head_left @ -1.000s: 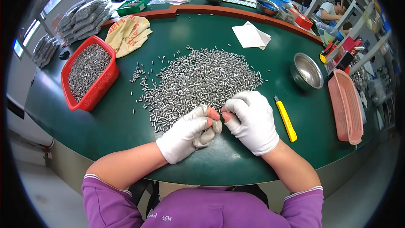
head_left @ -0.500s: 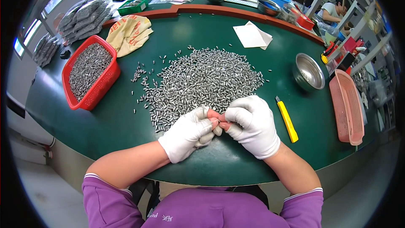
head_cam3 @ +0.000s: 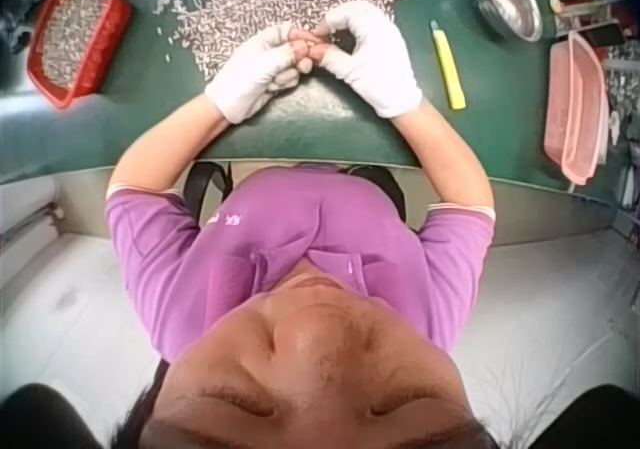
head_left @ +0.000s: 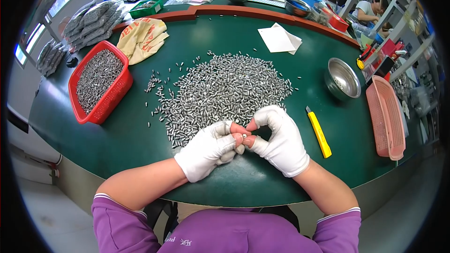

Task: Using a small handheld tool to clean and inspect small metal components at a factory workbench.

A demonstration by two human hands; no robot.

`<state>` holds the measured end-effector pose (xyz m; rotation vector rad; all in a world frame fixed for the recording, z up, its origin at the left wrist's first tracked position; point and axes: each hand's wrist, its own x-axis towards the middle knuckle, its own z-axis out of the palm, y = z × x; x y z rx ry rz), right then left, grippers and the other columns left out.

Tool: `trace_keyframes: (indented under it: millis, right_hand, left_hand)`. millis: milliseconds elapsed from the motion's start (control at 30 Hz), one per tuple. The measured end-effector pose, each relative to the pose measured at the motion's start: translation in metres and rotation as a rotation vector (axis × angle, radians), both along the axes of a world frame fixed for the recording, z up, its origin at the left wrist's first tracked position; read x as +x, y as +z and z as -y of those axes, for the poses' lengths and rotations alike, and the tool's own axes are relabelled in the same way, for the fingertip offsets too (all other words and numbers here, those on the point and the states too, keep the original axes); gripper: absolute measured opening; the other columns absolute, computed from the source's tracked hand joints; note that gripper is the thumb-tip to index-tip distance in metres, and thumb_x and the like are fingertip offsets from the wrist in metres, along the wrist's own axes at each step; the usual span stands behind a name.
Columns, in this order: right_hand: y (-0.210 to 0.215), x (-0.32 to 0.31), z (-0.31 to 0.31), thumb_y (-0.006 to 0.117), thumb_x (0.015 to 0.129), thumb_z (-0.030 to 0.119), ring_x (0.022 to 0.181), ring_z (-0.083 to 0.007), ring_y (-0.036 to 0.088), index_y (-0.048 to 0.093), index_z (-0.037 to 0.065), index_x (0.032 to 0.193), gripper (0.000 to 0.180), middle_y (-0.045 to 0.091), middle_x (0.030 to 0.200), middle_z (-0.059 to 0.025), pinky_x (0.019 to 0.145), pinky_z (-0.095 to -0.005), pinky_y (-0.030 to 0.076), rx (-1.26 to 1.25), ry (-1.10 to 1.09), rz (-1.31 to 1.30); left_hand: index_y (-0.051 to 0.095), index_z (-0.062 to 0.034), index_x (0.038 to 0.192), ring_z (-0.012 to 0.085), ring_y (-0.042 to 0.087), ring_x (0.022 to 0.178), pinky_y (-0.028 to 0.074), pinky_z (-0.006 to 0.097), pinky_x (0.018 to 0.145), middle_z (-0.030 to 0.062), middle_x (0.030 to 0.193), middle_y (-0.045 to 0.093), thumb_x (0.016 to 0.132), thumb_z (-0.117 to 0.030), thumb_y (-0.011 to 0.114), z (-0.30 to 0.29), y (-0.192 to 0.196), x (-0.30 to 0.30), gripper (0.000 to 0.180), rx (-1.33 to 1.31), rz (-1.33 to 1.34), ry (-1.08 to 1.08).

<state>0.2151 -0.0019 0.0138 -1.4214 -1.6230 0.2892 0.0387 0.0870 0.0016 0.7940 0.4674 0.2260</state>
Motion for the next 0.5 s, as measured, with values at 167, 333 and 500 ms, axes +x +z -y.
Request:
trace_keyframes:
  millis: [167,333,500]
  right_hand:
    - [-0.0003,0.0010,-0.0002,0.081,0.070,0.015,0.083,-0.0259,0.060,0.062,0.009,0.087,0.026,0.063,0.086,-0.0066,0.072,-0.0368,0.049,-0.001,0.019,-0.009]
    - [0.0040,-0.0011,0.0006,0.080,0.071,0.018,0.081,-0.0259,0.060,0.066,0.013,0.086,0.021,0.063,0.086,-0.0037,0.071,-0.0372,0.049,0.068,0.006,0.103]
    - [-0.0002,0.0004,0.0006,0.084,0.065,0.011,0.075,-0.0228,0.060,0.067,0.012,0.085,0.026,0.062,0.082,-0.0039,0.068,-0.0348,0.048,0.143,0.020,0.161]
  left_hand:
    - [0.056,-0.0065,0.109,0.0034,0.037,0.054,0.029,0.018,0.048,0.0025,0.082,0.059,0.095,-0.021,0.064,0.0009,-0.0005,0.0002,0.021,-0.001,0.008,0.004]
    - [0.054,-0.0080,0.105,0.0037,0.038,0.055,0.029,0.018,0.049,0.0021,0.082,0.059,0.095,-0.023,0.064,-0.0001,-0.0037,-0.0008,0.021,-0.021,0.026,0.000]
    - [0.054,-0.0097,0.104,0.0038,0.038,0.055,0.029,0.018,0.049,0.0011,0.083,0.060,0.096,-0.026,0.063,0.0014,-0.0068,-0.0017,0.021,-0.053,0.075,-0.006]
